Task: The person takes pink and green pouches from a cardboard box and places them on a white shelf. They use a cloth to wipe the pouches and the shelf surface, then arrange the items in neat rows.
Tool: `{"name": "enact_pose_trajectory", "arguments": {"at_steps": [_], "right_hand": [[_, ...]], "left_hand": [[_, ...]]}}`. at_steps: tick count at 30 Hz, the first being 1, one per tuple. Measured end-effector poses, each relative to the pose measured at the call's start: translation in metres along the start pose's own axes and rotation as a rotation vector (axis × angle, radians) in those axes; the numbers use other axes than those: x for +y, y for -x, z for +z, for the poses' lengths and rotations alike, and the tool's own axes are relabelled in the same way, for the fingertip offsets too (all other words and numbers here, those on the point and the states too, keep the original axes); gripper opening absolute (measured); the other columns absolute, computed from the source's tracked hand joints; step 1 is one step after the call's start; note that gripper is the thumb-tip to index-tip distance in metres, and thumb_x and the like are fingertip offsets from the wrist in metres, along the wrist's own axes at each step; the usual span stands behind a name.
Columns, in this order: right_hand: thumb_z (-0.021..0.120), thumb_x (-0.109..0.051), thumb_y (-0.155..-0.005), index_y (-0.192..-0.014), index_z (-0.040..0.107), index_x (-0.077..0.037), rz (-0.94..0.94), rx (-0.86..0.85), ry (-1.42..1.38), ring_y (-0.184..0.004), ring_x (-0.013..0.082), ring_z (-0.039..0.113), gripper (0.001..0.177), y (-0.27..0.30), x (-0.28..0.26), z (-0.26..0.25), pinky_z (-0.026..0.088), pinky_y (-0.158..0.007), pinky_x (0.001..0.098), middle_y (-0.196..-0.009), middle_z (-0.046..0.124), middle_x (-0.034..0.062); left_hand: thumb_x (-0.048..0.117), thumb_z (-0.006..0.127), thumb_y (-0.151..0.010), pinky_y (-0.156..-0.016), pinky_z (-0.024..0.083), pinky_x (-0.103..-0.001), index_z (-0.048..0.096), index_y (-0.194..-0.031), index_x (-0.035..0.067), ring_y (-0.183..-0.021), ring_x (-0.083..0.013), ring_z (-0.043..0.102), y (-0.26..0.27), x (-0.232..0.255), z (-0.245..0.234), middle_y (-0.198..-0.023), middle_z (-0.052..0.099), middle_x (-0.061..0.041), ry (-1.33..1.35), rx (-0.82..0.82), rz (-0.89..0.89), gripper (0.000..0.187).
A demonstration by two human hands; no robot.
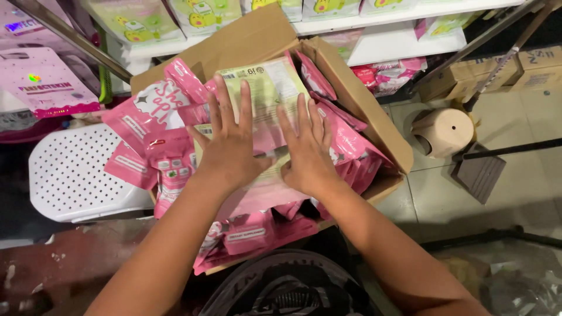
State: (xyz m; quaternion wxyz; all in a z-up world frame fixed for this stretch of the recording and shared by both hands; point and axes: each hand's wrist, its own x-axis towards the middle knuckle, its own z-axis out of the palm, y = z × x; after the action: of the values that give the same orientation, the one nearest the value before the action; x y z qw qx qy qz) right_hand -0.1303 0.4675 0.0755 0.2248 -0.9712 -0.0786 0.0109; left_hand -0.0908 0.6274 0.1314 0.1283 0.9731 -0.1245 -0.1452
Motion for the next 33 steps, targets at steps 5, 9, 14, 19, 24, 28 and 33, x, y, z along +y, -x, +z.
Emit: {"name": "enact_pose_trajectory", "arguments": {"at_steps": [5, 9, 14, 19, 24, 28, 33], "right_hand": [[0.075, -0.003, -0.066, -0.149, 0.05, -0.022, -0.06, 0.102, 0.098, -0.153, 0.0454, 0.008, 0.089, -0.012, 0.018, 0.027, 0.014, -0.118, 0.067, -0.166, 0.011, 0.0206], [0.072, -0.008, -0.085, -0.108, 0.075, -0.016, -0.181, 0.372, 0.185, -0.149, 0.0416, 0.035, 0.024, -0.028, 0.049, 0.052, 0.025, -0.119, 0.0608, -0.154, 0.053, 0.0144], [0.067, -0.007, -0.087, -0.106, 0.076, -0.012, -0.175, 0.404, 0.013, -0.115, 0.0309, 0.062, 0.022, -0.015, 0.025, 0.0, 0.041, -0.104, 0.0499, -0.11, 0.075, 0.0063], [0.065, -0.012, -0.096, -0.111, 0.073, -0.008, -0.215, 0.274, -0.162, -0.103, 0.0298, 0.065, 0.017, 0.016, 0.015, -0.015, 0.045, -0.092, 0.0456, -0.102, 0.072, 0.0103], [0.081, -0.044, -0.073, -0.112, 0.066, 0.001, -0.456, 0.154, -0.155, -0.106, 0.0361, 0.06, 0.061, 0.031, 0.001, -0.014, 0.042, -0.092, 0.0475, -0.11, 0.066, 0.0195], [0.073, -0.009, -0.073, -0.109, 0.066, -0.002, -0.39, 0.207, -0.057, -0.108, 0.0352, 0.064, 0.037, 0.029, 0.02, 0.008, 0.047, -0.091, 0.0454, -0.109, 0.069, 0.0163], [0.08, -0.008, -0.082, -0.09, 0.068, -0.008, -0.242, 0.575, -0.206, -0.084, 0.0353, 0.068, 0.014, 0.01, 0.04, -0.035, 0.052, -0.077, 0.0459, -0.09, 0.071, 0.0129]], "left_hand": [[0.05, 0.091, -0.067, -0.105, 0.018, -0.084, -0.015, -0.16, 0.026, -0.156, -0.0452, -0.009, -0.011, -0.006, 0.014, -0.164, -0.029, -0.016, 0.035, -0.105, -0.038, 0.144], [0.042, 0.089, -0.07, -0.105, 0.022, -0.083, -0.016, -0.162, 0.03, -0.155, -0.0449, -0.004, -0.022, -0.003, 0.02, -0.166, -0.033, -0.011, 0.092, -0.2, -0.063, 0.14], [0.04, 0.089, -0.075, -0.111, 0.026, -0.072, 0.01, -0.162, 0.018, -0.154, -0.0439, 0.012, -0.041, -0.018, 0.025, -0.167, -0.009, -0.02, 0.193, 0.052, 0.016, 0.12], [0.027, 0.095, -0.063, -0.11, 0.038, -0.053, 0.054, -0.146, 0.007, -0.136, -0.0439, 0.045, -0.044, -0.024, 0.01, -0.149, 0.047, -0.025, 0.336, 0.373, 0.436, 0.095], [0.005, 0.079, -0.072, -0.084, 0.058, -0.029, 0.081, -0.103, 0.008, -0.085, -0.0124, 0.075, -0.054, -0.038, 0.011, -0.094, 0.082, -0.003, 0.618, -0.425, 0.434, 0.032], [0.004, 0.081, -0.069, -0.08, 0.058, -0.028, 0.082, -0.095, 0.006, -0.08, -0.0125, 0.074, -0.053, -0.027, -0.003, -0.087, 0.082, -0.003, 0.551, -0.429, 0.377, 0.026], [0.024, 0.078, -0.087, -0.076, 0.058, -0.03, 0.079, -0.104, 0.008, -0.081, -0.0107, 0.07, -0.061, -0.017, -0.029, -0.092, 0.08, -0.002, 0.916, -0.379, 0.527, 0.023]]}}
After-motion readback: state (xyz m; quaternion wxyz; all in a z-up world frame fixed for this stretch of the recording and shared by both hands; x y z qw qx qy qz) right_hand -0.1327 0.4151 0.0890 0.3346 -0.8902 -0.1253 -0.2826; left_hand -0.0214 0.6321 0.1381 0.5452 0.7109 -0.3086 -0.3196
